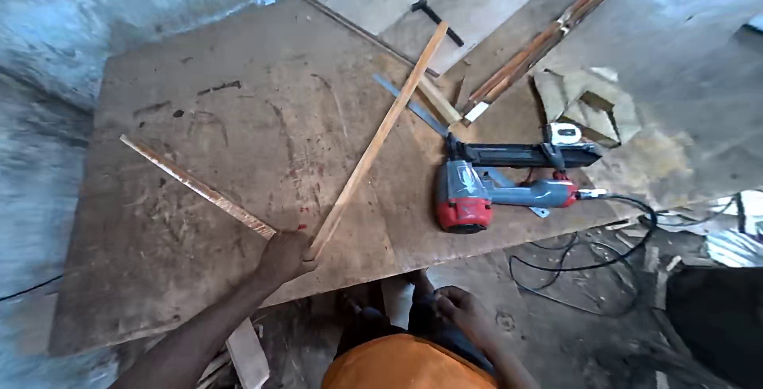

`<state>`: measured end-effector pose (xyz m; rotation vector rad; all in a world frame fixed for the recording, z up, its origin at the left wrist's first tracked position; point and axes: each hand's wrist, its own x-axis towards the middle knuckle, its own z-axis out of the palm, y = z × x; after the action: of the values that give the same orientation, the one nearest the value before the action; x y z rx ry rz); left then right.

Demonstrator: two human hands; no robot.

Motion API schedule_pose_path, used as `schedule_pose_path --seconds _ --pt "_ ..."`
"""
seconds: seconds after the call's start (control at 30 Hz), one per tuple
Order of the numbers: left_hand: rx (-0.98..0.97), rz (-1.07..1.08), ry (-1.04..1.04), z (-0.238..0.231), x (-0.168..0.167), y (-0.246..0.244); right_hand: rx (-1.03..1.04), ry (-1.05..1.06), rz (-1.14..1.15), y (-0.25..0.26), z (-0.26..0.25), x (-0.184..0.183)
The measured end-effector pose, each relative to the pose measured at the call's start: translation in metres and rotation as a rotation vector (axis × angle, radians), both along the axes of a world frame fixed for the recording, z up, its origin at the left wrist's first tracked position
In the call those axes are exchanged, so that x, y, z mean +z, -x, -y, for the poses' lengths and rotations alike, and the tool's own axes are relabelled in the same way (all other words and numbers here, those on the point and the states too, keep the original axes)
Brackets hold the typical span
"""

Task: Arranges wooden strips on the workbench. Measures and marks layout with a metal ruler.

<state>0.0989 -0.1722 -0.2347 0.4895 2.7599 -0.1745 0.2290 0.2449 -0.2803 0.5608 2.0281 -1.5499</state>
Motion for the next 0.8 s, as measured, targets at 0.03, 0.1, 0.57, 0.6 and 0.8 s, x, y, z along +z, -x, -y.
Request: schedule_pose_path --seconds 0.03,0.1,0.57,0.6,0.8 --pt "0.032 0.006 -0.005 0.002 -0.006 -0.001 0.022 -0.007 -0.006 0.002 0.001 0.001" --pt "0.082 0.031 0.003 0.004 -0.016 -0.004 0.055 -0.009 -0.007 0.006 0.006 0.0" --pt "0.275 0.181 0.101 -0.03 -0.032 -0.025 0.129 0.022 -0.035 0.032 0.03 -0.014" --pt "0.301 0.181 0.109 -0.035 -0.032 -0.028 0.132 0.04 -0.05 0.035 0.033 -0.014" --pt "0.516 0.138 0.1 -0.063 -0.029 -0.039 0.231 0.123 -0.127 0.076 0.056 0.008"
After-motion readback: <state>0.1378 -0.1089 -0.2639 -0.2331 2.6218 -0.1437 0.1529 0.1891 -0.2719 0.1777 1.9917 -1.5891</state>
